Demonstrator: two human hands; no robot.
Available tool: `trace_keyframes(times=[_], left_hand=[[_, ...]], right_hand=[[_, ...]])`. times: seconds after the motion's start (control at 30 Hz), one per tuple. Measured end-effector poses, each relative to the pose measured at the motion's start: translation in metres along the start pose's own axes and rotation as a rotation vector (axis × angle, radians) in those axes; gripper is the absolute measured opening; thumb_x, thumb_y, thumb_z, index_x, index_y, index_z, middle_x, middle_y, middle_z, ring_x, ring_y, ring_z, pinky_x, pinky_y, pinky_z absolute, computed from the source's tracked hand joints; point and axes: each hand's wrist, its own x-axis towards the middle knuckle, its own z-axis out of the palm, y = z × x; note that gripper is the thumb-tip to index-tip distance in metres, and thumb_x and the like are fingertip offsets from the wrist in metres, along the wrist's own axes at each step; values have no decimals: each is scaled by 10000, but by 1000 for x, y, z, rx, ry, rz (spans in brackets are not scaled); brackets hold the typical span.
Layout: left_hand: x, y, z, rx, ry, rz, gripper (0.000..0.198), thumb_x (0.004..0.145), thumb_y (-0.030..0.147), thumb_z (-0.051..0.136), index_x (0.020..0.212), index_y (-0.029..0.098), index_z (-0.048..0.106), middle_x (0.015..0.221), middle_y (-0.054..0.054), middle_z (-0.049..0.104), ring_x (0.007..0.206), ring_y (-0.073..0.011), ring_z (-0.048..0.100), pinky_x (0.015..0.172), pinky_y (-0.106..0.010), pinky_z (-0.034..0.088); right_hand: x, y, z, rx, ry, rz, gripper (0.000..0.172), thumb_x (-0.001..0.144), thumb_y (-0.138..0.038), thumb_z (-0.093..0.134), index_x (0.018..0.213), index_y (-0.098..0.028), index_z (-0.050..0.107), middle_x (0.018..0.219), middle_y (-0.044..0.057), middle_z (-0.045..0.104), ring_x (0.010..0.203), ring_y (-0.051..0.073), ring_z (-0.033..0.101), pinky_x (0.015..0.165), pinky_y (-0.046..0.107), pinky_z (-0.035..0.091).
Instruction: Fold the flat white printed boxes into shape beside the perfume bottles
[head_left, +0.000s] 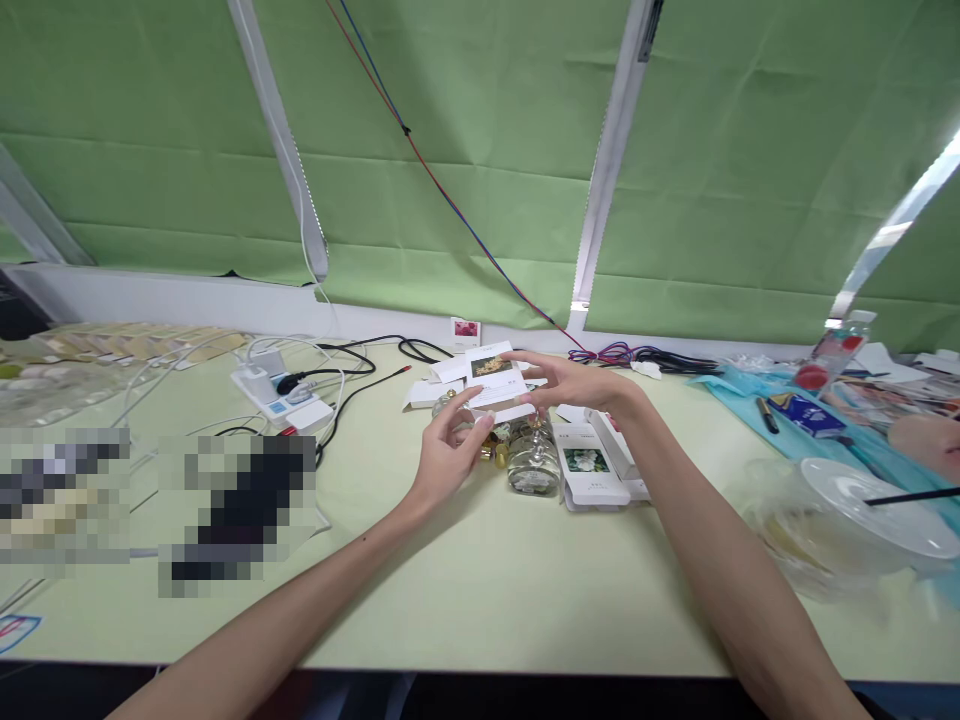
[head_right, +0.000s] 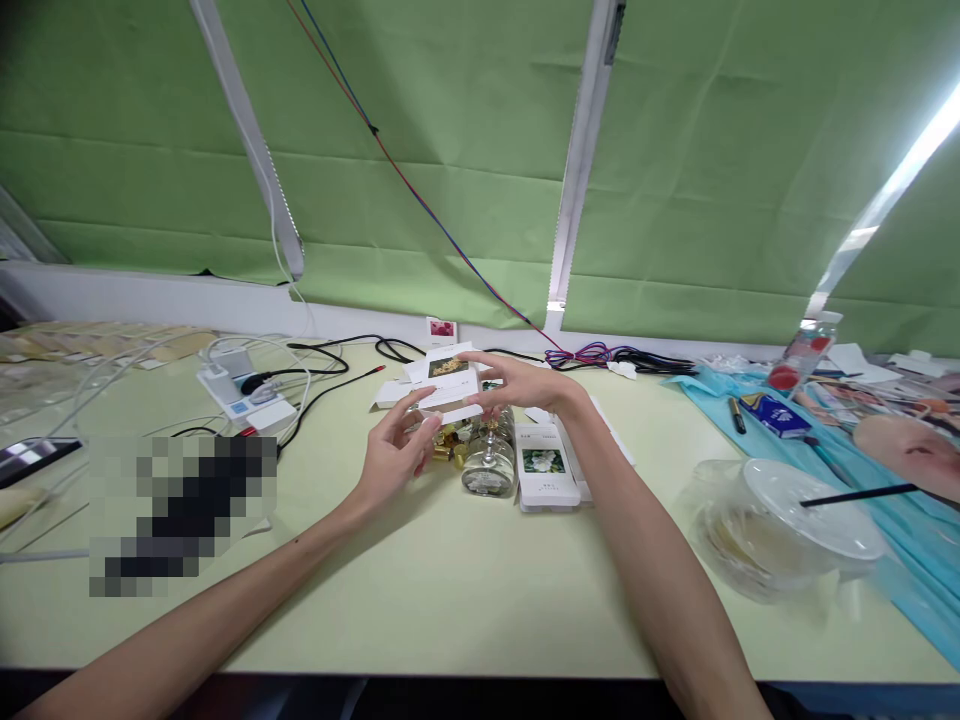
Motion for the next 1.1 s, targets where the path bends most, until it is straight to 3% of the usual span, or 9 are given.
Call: trace_keyframes(times=[0.17,0.33,0.5,0.67,0.83,1.03,1.1], left_hand=[[1,0,-1,-7,-15,19,749,789,561,803,1380,157,583,706,43,579,425,-49,415,394,-203,359],[0,1,-1,-14,-8,18,748,780,570,809,1366,156,596,682,47,571,417,-53,409,388,-206,350],[0,3,-2,-10,-2,19,724,784,567,808,1352,163,613,668,50,561,420,-56,416,393,-207,349],[0,2,-2,-4,1,29,710,783,552,811,1341,156,621,683,50,551,423,-55,417,406,-213,355],[0,0,-3,11,-8,27,679,804,536,797,1356,183,618,735,45,541,444,-50,431,433,-214,379],[0,-3,-5,31,-23,34,680,801,495,819,1376,197,614,771,46,509,476,-39,436,535,-229,447],[0,-3,-6,35,-28,40,675,800,485,822,1377,203,612,795,40,506,486,-36,439,535,-226,443]], right_hand=[[-2,-1,0,27,3,41,882,898,-533,751,1634,-358,298,1620,113,418,1417,320,508,898,382,641],[-4,-4,2,-5,-9,28,953,851,-492,813,1638,-376,287,1718,67,255,1575,359,270,1001,437,608],[-4,-6,4,-39,-18,10,1078,763,-369,890,1644,-388,269,1739,70,206,1510,359,403,1171,545,457],[-1,-5,5,-79,7,-7,1051,756,-372,887,1639,-338,318,1730,73,237,1516,370,389,1225,543,378],[1,-5,5,-67,-10,-2,1027,774,-364,870,1637,-355,311,1747,67,178,1342,339,579,1161,542,464],[-1,-5,6,-35,-15,-42,956,801,-357,855,1613,-381,352,1759,23,130,1497,376,402,1021,463,590],[-1,-5,6,-28,-20,-44,967,800,-359,853,1620,-378,339,1760,27,118,1487,381,414,983,455,613]])
